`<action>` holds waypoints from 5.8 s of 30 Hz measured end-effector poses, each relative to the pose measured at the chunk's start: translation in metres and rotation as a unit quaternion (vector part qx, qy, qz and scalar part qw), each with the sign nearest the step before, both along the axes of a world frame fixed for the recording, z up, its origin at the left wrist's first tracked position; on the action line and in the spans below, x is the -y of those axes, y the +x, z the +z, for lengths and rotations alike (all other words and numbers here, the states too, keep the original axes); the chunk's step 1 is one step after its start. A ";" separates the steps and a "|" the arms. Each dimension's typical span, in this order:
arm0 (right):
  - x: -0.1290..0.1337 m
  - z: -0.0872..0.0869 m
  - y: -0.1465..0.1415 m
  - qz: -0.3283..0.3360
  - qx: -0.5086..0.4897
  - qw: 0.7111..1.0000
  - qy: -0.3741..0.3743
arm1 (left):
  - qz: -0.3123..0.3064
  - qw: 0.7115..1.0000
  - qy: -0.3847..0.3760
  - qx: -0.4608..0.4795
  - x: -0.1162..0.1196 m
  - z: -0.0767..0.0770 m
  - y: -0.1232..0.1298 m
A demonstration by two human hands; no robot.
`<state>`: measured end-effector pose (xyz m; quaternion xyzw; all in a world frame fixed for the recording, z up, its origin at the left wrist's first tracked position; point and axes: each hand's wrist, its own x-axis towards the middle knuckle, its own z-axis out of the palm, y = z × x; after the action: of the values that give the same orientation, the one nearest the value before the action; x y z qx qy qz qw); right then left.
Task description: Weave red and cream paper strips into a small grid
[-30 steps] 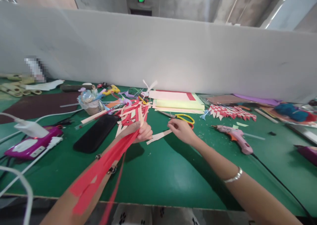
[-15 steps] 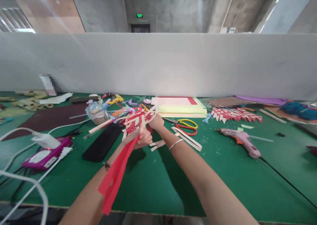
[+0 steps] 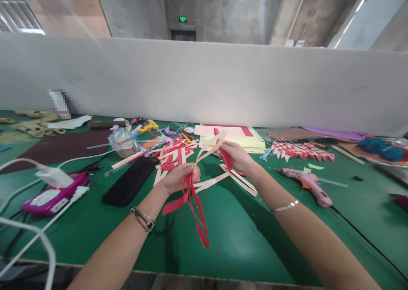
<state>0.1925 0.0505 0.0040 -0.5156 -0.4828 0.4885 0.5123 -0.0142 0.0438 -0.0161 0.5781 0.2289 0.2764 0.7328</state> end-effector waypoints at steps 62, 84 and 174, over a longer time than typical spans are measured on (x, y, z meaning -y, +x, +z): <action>0.095 -0.035 0.050 -0.047 -0.007 0.995 -0.084 | -0.035 0.954 0.243 -0.172 0.019 0.001 0.028; 0.095 -0.042 0.047 0.022 0.006 0.998 -0.060 | -0.082 0.917 0.365 -0.136 0.033 0.003 0.035; 0.099 -0.021 0.060 -0.133 0.286 0.946 0.079 | 0.052 0.918 0.258 -0.296 0.021 -0.006 0.031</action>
<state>0.2523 -0.0488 -0.0166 -0.6513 -0.5728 0.2080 0.4522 0.0167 0.0227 -0.0220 0.7901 0.3853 0.1797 0.4417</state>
